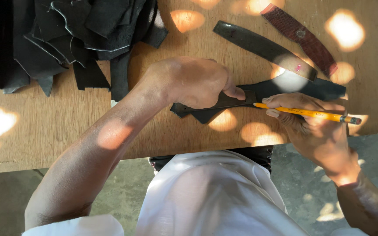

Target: The person traces the outlines of leather templates onto pieces of black leather using a pencil on a wooden workbench.

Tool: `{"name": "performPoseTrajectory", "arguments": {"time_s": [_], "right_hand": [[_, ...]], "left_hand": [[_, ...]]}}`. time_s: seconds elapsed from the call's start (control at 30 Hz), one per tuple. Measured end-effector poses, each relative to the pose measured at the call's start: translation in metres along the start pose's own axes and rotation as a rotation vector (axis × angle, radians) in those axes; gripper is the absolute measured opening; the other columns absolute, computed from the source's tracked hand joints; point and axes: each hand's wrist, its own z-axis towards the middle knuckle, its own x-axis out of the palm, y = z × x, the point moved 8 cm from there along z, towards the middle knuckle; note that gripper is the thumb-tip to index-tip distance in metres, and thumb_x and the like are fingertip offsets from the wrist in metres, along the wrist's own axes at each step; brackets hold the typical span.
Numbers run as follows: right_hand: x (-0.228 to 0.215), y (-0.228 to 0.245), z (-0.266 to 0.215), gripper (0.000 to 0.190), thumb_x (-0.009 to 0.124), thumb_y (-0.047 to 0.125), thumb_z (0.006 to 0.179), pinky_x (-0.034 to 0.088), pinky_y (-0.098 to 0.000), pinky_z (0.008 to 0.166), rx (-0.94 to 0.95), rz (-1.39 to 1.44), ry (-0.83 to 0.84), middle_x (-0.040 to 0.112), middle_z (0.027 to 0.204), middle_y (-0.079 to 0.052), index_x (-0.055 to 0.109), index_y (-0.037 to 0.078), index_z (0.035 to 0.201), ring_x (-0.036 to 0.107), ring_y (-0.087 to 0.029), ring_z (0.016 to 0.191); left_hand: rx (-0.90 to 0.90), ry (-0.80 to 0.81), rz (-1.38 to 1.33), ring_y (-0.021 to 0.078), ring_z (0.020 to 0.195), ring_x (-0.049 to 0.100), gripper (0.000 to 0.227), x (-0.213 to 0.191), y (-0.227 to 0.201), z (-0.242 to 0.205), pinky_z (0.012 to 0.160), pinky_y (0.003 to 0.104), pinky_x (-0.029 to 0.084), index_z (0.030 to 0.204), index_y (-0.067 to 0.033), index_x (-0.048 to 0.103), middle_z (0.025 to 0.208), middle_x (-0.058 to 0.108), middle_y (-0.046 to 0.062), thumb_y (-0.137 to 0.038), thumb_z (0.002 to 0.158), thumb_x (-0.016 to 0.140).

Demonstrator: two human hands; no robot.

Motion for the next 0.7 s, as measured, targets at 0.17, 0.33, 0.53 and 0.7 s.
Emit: {"name": "performPoseTrajectory", "arguments": {"time_s": [0.17,0.33,0.53,0.7], "right_hand": [[-0.002,0.003,0.003,0.021,0.076,0.002,0.091,0.061,-0.0305,0.085,-0.065,0.014,0.046,0.076,0.110,-0.009,0.068,0.002,0.111,0.077,-0.021,0.100],[0.001,0.012,0.010,0.027,0.075,-0.002,0.083,0.061,-0.0301,0.082,-0.094,0.023,0.144,0.074,0.109,-0.010,0.068,0.003,0.109,0.075,-0.022,0.099],[0.022,0.036,0.022,0.031,0.071,-0.007,0.084,0.061,-0.0305,0.086,-0.176,0.012,0.180,0.074,0.113,-0.010,0.068,0.005,0.113,0.075,-0.024,0.101],[0.053,0.059,0.039,0.038,0.072,-0.008,0.075,0.059,-0.0337,0.083,-0.251,0.104,0.297,0.074,0.112,-0.010,0.068,0.005,0.111,0.074,-0.025,0.097]], "left_hand": [[-0.093,0.101,-0.056,0.0303,0.080,0.072,0.085,-0.002,0.002,-0.001,0.069,0.044,0.057,0.130,-0.0367,0.067,0.105,0.076,0.003,0.008,0.061,0.046],[-0.154,0.173,-0.083,0.0275,0.077,0.075,0.088,-0.005,0.001,-0.002,0.070,0.036,0.060,0.135,-0.0429,0.063,0.107,0.076,0.005,0.007,0.065,0.041],[-0.161,0.262,-0.154,0.0271,0.078,0.079,0.089,-0.007,0.003,-0.003,0.069,0.033,0.065,0.142,-0.0406,0.059,0.119,0.072,0.003,0.008,0.070,0.038],[-0.129,0.267,-0.218,0.0219,0.094,0.075,0.068,-0.006,0.004,0.003,0.069,0.035,0.063,0.138,-0.0337,0.064,0.118,0.074,0.006,0.003,0.083,0.046]]}}
